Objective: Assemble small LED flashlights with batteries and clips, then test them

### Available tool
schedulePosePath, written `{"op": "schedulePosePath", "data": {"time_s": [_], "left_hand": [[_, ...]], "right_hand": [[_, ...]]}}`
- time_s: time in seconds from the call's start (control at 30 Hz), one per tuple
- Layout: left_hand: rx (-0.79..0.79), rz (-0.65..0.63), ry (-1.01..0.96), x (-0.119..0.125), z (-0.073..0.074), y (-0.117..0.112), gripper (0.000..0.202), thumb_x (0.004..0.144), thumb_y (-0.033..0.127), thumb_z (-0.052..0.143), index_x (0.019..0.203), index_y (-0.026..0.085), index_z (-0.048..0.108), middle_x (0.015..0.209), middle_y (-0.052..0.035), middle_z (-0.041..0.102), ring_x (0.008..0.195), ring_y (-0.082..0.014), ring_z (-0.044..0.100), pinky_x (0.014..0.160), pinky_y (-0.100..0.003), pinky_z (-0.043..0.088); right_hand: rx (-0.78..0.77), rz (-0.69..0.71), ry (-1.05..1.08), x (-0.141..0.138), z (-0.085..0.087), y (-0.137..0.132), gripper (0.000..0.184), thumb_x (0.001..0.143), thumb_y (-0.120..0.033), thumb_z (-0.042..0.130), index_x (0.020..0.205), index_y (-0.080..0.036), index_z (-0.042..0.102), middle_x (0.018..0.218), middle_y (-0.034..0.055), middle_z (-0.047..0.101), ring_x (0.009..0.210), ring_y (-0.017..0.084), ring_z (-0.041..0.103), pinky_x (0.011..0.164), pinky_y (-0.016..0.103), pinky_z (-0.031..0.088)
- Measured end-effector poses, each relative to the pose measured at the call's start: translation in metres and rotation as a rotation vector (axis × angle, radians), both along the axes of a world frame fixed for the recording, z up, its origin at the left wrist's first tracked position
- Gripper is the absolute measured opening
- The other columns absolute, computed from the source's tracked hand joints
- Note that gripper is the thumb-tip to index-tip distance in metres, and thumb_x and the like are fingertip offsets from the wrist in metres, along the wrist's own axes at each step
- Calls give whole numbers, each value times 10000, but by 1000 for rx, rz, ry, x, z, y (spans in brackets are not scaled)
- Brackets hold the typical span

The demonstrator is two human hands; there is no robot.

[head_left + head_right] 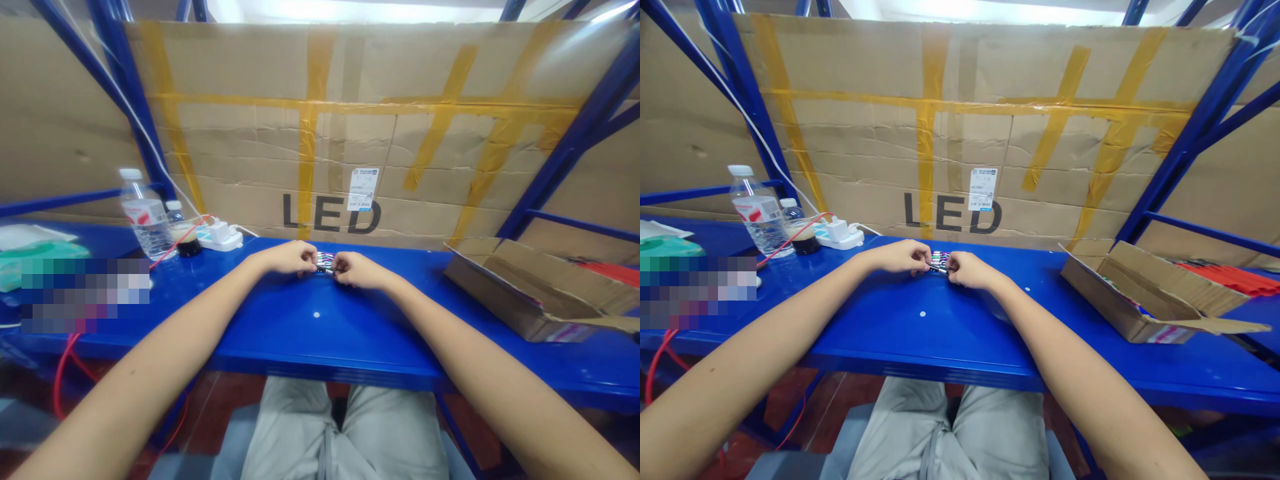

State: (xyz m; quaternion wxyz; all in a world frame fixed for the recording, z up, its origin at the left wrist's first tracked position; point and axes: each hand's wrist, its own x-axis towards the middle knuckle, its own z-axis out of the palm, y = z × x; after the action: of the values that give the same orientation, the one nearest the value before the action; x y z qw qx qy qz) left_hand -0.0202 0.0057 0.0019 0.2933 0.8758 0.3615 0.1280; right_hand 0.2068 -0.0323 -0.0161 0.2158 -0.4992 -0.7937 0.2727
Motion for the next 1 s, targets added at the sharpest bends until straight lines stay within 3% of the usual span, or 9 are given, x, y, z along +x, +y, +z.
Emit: {"op": "schedulePosePath", "data": {"time_s": [0.2, 0.4, 0.63, 0.8, 0.9, 1.0], "left_hand": [[57, 20, 91, -3, -2, 2, 127, 772, 313, 626, 825, 198, 642, 698, -17, 676, 636, -165, 607, 633, -277, 402], [177, 67, 170, -5, -2, 2, 159, 717, 346, 688, 774, 197, 689, 720, -15, 666, 653, -163, 570, 593, -273, 343], [216, 101, 187, -5, -1, 0, 105, 672, 295, 689, 709, 201, 663, 671, -14, 631, 609, -156, 520, 573, -286, 319], [254, 155, 204, -8, -2, 8, 176, 638, 344, 740, 678, 207, 637, 676, -26, 637, 621, -169, 514, 609, -306, 334], [265, 179, 150, -18, -2, 19, 204, 691, 400, 705, 693, 208, 637, 697, -39, 645, 638, -177, 528, 635, -315, 352], [363, 312, 103, -33, -5, 32, 244, 759, 422, 639, 660, 202, 605, 721, -79, 646, 674, -202, 546, 681, -338, 367]], "right_hand": [[169, 22, -193, 1, 3, -1, 162, 774, -103, 602, 907, -166, 671, 920, 59, 717, 790, 178, 614, 679, 247, 412], [202, 26, -248, 6, 1, 3, 66, 832, -161, 605, 833, -158, 670, 863, 57, 708, 760, 179, 605, 661, 254, 387], [273, 49, -281, 3, -5, 9, 89, 805, -149, 652, 859, -169, 720, 905, 67, 698, 797, 182, 601, 703, 250, 394], [345, -3, -289, 5, -4, 14, 113, 781, -135, 655, 868, -165, 722, 935, 81, 697, 840, 196, 611, 730, 256, 410], [376, -67, -230, 19, -1, 20, 133, 810, -116, 590, 861, -153, 707, 920, 76, 716, 840, 183, 621, 744, 252, 418], [321, -189, -222, 35, -2, 28, 138, 843, -154, 568, 879, -147, 701, 915, 89, 733, 813, 189, 633, 708, 263, 422]]}}
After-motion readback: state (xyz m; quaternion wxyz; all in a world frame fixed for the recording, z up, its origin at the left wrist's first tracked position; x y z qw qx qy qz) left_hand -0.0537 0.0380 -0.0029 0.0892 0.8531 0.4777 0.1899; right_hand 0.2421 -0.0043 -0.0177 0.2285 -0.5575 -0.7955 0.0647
